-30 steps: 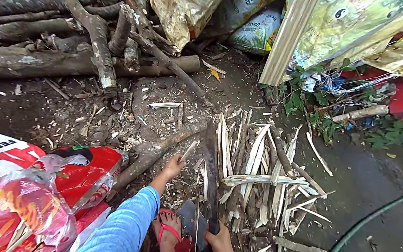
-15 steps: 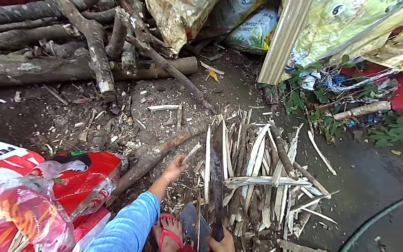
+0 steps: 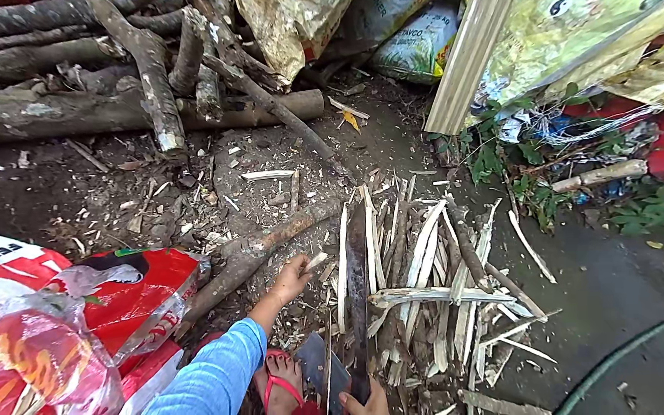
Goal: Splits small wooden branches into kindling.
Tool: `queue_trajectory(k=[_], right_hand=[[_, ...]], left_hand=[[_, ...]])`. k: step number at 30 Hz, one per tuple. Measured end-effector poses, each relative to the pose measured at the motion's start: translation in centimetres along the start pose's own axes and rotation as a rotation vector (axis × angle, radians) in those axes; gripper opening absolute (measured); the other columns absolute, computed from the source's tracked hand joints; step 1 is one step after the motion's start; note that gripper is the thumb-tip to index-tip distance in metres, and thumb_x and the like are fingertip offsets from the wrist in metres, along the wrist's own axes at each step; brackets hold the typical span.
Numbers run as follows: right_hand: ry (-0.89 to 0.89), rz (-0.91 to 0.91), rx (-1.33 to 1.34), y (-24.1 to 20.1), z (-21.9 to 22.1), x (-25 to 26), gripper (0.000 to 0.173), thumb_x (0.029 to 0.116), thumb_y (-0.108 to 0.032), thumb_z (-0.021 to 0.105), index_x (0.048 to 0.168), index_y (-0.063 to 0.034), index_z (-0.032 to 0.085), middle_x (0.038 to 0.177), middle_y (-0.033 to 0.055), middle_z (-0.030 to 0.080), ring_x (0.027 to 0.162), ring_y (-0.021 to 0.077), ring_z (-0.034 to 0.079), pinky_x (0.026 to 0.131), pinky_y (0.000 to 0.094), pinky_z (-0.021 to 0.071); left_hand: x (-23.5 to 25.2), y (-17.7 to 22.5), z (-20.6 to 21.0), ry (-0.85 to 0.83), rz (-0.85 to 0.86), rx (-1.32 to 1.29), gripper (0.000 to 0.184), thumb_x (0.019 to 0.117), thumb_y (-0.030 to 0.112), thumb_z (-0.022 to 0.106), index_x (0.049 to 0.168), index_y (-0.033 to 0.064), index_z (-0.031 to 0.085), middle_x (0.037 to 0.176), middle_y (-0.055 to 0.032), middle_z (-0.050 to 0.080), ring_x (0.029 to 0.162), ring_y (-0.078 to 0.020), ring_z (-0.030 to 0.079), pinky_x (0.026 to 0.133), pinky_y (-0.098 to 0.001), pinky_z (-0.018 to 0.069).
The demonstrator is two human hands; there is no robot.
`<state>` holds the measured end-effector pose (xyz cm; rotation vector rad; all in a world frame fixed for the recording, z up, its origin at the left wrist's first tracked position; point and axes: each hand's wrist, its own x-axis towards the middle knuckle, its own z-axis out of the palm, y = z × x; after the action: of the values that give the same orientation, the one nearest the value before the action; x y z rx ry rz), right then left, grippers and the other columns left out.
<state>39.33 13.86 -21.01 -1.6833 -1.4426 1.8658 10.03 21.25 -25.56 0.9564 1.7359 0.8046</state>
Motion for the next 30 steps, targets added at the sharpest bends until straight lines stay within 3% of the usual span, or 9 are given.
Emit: queue_trajectory(k=[2,6,12,15,19,23,27,30], right_hand=[[0.013,0.021,-0.062,-0.5,-0.1,0.2,0.036,0.0759,-0.006,0.078,0.102,0.0093,0.06,0.074,0.0056,0.065,0.062,0.0107,0.064,0.066,0.0301,0.0592],[0.018,0.068,-0.242,-1.8,-0.2,-0.1,0.041,0.0803,-0.007,0.081,0.111,0.0138,0.063,0.084,0.0164,0.068,0.071,0.0198,0.067,0.074,0.0398,0.0591],[0.03,-0.053,-0.445,-4.4,-0.2,-0.6,0.039,0.0816,-0.008,0.077,0.111,0.0146,0.066,0.086,0.0238,0.07,0.078,0.0312,0.069,0.079,0.05,0.0559],[0.014,-0.049,-0.556,-4.8,0.0,0.3,0.04,0.0825,-0.011,0.076,0.113,0.012,0.067,0.086,0.0236,0.07,0.079,0.0344,0.069,0.078,0.0533,0.0552],[-0.026,0.11,-0.649,-4.8,0.3,2.0,0.043,0.084,-0.013,0.075,0.12,0.009,0.066,0.093,0.0259,0.071,0.088,0.0397,0.069,0.084,0.0588,0.0537],[-0.053,0.12,-0.59,-4.9,0.0,1.6,0.043,0.0832,-0.01,0.075,0.119,0.0098,0.065,0.091,0.0242,0.07,0.082,0.0355,0.069,0.081,0.0547,0.0551],[-0.028,0.046,-0.604,-5.3,-0.2,-0.1,0.044,0.083,-0.01,0.076,0.119,0.0123,0.065,0.089,0.0262,0.07,0.083,0.0376,0.069,0.081,0.0561,0.0543],[-0.063,0.132,-0.672,-4.9,0.3,0.0,0.04,0.0838,-0.011,0.074,0.117,0.0088,0.066,0.092,0.0253,0.07,0.087,0.039,0.069,0.083,0.0573,0.0538]], left_hand=[[0.2,0.0,0.0,-0.03,-0.007,0.051,0.038,0.1011,0.003,0.059,0.137,-0.0053,0.054,0.131,-0.0254,0.062,0.12,-0.033,0.064,0.107,-0.0454,0.0495],[-0.2,0.9,-0.4,-0.071,0.002,0.165,0.04,0.102,0.003,0.058,0.141,-0.0061,0.053,0.138,-0.0263,0.06,0.127,-0.0342,0.061,0.112,-0.0447,0.0462],[-0.1,1.0,-0.6,-0.1,0.016,0.252,0.038,0.1034,0.005,0.057,0.139,-0.0068,0.054,0.137,-0.0275,0.06,0.128,-0.0366,0.06,0.114,-0.0464,0.0441],[-0.1,1.1,-0.7,-0.113,0.024,0.273,0.037,0.1034,0.004,0.056,0.138,-0.0071,0.055,0.137,-0.0274,0.06,0.129,-0.0367,0.06,0.114,-0.0465,0.0434],[0.0,0.9,-0.9,-0.14,0.036,0.315,0.037,0.1046,0.004,0.054,0.14,-0.0074,0.054,0.138,-0.0277,0.059,0.13,-0.0378,0.059,0.114,-0.0474,0.0431],[-0.2,1.6,-1.3,-0.156,0.057,0.343,0.034,0.1043,0.003,0.054,0.135,-0.0097,0.056,0.135,-0.0291,0.06,0.127,-0.0387,0.06,0.113,-0.0473,0.0437],[-1.0,2.8,-1.7,-0.058,0.24,0.297,0.027,0.1022,0.001,0.056,0.125,-0.013,0.061,0.127,-0.0305,0.064,0.123,-0.04,0.062,0.112,-0.0466,0.045],[-0.4,0.7,-0.9,-0.134,0.185,0.305,0.03,0.1032,0.004,0.057,0.129,-0.0112,0.06,0.128,-0.0293,0.064,0.123,-0.0397,0.063,0.111,-0.0481,0.045]])
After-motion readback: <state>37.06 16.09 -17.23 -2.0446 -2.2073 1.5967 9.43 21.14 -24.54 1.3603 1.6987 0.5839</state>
